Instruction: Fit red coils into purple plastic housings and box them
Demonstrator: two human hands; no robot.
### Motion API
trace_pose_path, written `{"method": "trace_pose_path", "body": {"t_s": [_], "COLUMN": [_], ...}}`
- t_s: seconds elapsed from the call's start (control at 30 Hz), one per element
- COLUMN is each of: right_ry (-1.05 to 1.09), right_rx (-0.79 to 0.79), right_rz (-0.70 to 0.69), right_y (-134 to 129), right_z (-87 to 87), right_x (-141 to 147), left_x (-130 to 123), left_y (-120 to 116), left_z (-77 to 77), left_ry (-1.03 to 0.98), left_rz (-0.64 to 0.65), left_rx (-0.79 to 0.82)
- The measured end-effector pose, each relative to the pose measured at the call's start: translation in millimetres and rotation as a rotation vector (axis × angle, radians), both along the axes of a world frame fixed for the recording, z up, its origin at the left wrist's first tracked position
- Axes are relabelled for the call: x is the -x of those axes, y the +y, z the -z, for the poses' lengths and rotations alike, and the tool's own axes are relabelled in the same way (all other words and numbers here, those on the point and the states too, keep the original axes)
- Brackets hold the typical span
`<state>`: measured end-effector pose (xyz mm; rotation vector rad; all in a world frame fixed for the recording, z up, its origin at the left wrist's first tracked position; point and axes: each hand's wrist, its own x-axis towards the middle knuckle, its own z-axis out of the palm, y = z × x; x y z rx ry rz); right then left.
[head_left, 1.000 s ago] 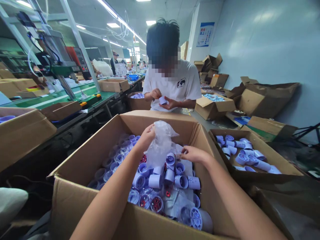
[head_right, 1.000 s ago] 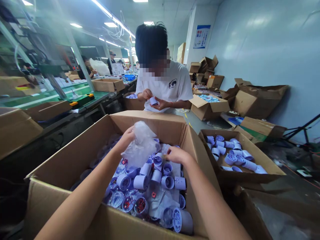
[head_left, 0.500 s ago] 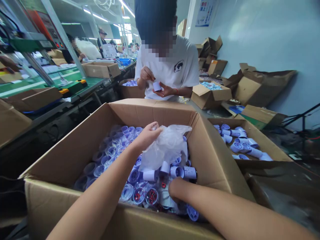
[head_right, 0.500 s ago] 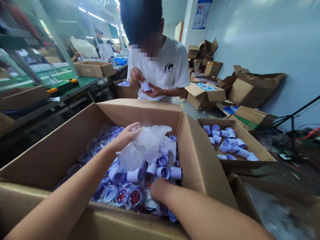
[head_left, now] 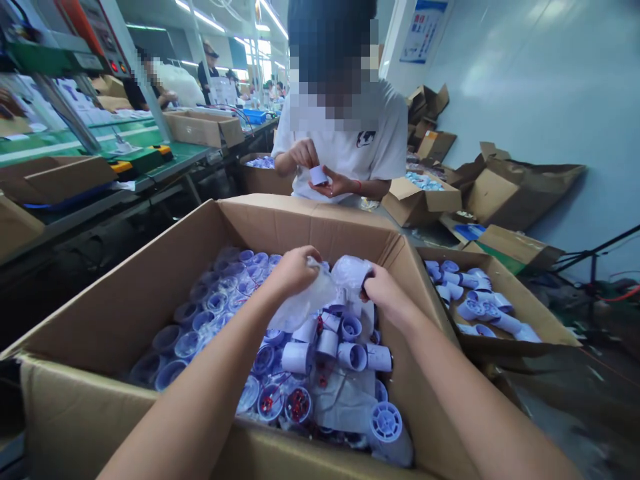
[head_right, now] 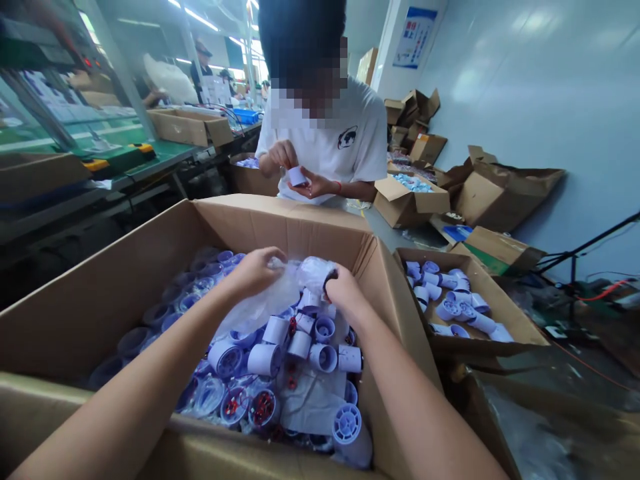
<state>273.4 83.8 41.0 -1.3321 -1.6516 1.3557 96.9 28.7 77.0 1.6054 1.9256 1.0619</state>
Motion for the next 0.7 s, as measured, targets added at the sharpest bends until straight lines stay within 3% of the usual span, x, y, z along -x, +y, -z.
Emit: {"method": "trace_pose_path", "body": {"t_s": [0.17,0.3,0.53,0.63,0.7], "right_ry": [0.473,0.576,0.401,0.269,0.055], "right_rx": [0.247,0.314,0.047,0.024,0.047], "right_rz": [0.033,0.086,0.071,-0.047,-0.190], "right_y": [-14,-15,-7,-3,2], "right_z": [-5.1,1.0,9.0,7.7,10.1], "right_x": [22,27,24,19,12], "left_x": [-9,-10,-9,-8,-7], "left_y": [-4,-4,-6,-8,-10], "left_z": [9.2,9.3,0.3,-0.8,-3.1], "left_ry": [-0.120,-0.213,-0.186,-0.212,-0.248], "left_rz": [0.302,0.299,0.207,0.149,0.113], "left_rx": [0.004,-0.112,-0.111,-0.158,-0.154]}}
